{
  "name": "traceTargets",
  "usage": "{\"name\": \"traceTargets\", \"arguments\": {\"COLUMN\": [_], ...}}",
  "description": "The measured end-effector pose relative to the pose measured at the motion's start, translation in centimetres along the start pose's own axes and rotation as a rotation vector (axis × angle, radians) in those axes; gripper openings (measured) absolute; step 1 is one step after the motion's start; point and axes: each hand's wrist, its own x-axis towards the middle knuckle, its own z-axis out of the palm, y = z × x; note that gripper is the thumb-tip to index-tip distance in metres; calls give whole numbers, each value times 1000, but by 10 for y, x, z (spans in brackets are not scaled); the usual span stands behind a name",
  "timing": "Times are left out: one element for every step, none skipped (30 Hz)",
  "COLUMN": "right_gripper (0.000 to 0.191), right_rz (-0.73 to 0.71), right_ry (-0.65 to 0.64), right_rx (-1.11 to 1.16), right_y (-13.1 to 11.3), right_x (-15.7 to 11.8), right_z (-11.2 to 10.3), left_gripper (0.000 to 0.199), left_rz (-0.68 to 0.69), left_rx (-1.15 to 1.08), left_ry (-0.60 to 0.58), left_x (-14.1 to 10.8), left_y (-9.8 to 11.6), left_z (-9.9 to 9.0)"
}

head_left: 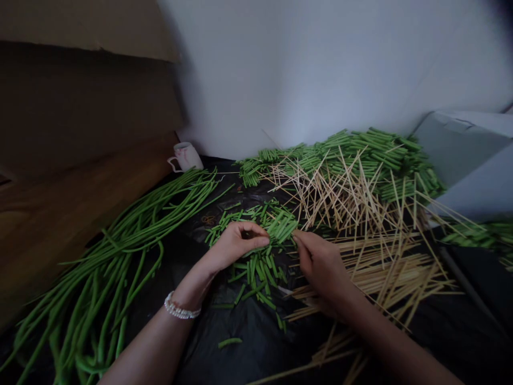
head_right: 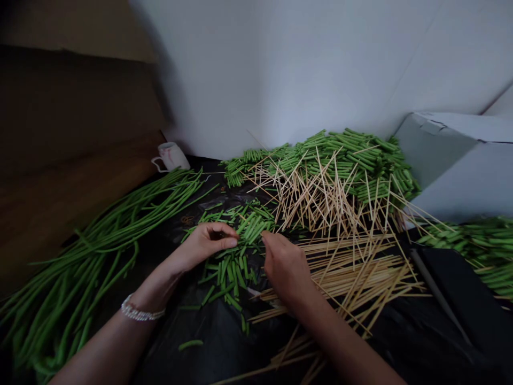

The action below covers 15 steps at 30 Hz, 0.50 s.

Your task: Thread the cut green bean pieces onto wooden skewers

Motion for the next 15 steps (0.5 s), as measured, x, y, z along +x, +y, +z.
{"name": "traceTargets", "arguments": {"right_gripper": [28,28,28,28,28,28,28,28,28,28,28,27,27,28,28], "right_rz": [-3,-7,-9,-10,-8,-6,-4,-5,-6,-6,-6,-5,-6,-9,-12], "right_ry": [19,32,36,36,33,24,14,5,-3,-11,-17,-19,-20,-20,-16], "right_rx": [-3,-8,-11,-13,-15,-19,-26,-33,-41,-47,-51,-53,-53,-53,-53], "right_y": [1,2,3,3,3,3,3,3,2,2,2,2,2,2,2], "right_x": [0,0,0,0,0,0,0,-1,-1,-1,-1,-1,-1,-1,-1], "right_z": [0,0,0,1,1,1,1,1,1,1,1,1,1,1,1], "left_gripper": [14,11,11,13,17,21,24,27,29,29,29,26,23,19,15], "left_rz": [21,52,88,124,156,180,191,198,204,209,214,215,213,211,212], "left_rx": [93,194,295,389,470,533,582,618,645,665,684,702,716,721,711], "left_ry": [-121,-242,-345,-421,-465,-486,-494,-493,-487,-472,-451,-422,-388,-348,-304], "left_x": [-2,-4,-6,-7,-9,-10,-11,-12,-13,-13,-14,-14,-14,-13,-11], "left_y": [3,6,8,10,11,12,13,13,12,12,11,9,7,5,3], "left_z": [-4,-8,-12,-15,-16,-17,-17,-16,-15,-13,-11,-9,-8,-7,-6]}}
